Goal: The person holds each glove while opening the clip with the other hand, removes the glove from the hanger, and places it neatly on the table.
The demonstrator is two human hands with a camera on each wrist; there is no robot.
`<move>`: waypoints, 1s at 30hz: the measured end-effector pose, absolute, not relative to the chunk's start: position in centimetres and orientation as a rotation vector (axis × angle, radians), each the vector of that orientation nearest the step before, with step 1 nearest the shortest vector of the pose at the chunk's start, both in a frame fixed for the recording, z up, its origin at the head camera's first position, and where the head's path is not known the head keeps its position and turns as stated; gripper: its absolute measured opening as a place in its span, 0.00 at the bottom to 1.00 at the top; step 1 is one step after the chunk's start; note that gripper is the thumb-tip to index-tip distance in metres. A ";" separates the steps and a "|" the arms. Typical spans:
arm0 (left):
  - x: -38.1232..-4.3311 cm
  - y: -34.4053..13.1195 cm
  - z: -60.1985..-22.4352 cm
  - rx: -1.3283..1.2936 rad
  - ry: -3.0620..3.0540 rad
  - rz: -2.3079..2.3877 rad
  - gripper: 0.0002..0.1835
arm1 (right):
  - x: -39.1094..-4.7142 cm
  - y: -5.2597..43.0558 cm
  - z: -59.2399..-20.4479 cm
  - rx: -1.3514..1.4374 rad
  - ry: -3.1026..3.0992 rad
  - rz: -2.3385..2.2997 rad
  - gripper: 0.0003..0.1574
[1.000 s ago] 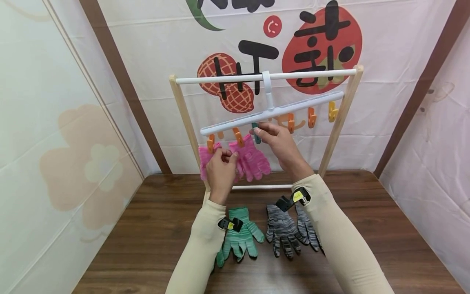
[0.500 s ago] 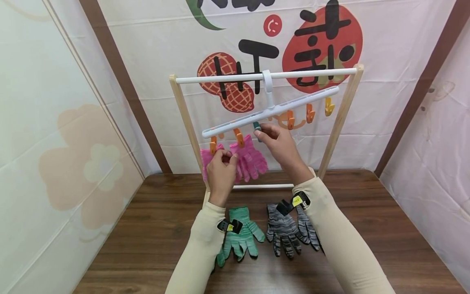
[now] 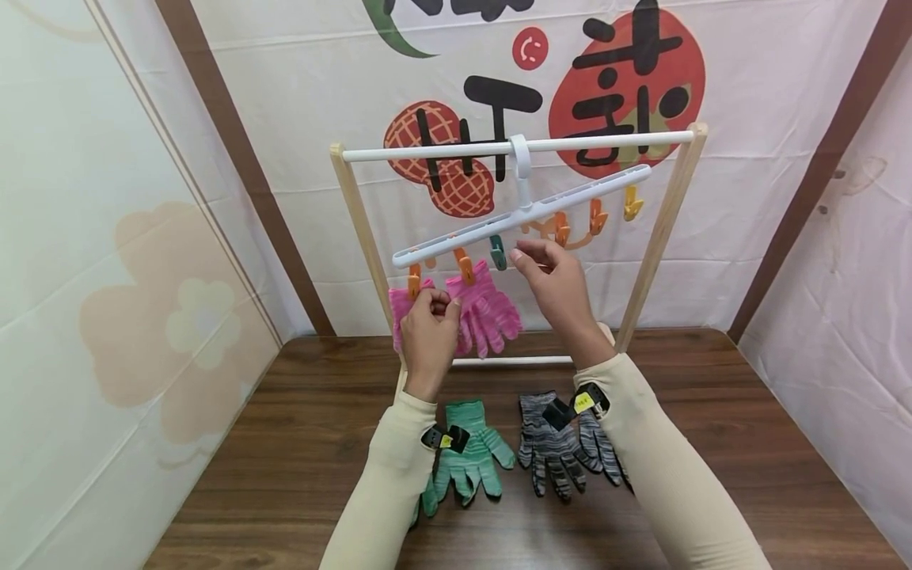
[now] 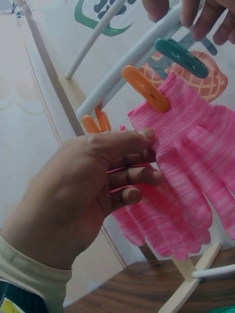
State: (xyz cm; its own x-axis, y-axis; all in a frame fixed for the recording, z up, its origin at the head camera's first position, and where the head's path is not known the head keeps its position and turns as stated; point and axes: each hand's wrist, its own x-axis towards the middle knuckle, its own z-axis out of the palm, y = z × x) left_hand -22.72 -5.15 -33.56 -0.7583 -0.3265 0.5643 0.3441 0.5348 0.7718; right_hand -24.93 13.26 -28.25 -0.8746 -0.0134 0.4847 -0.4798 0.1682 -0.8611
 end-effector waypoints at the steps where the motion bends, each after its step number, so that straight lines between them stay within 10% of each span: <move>1: -22.7 -5.2 -33.5 -0.016 -2.088 -1.246 0.08 | -24.8 13.3 -28.2 0.464 -2.074 1.745 0.22; 30: -22.2 -5.9 -33.1 -0.081 -2.169 -1.225 0.06 | -24.3 8.9 -29.5 0.786 -2.183 1.350 0.26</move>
State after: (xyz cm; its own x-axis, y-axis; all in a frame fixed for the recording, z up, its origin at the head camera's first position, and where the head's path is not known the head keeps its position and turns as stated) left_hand -22.22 -5.91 -33.08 -0.7949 -0.2461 0.5546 0.3480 0.5640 0.7489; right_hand -24.34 8.86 -29.53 -0.7345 -0.2296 0.6386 -0.6739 0.3575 -0.6466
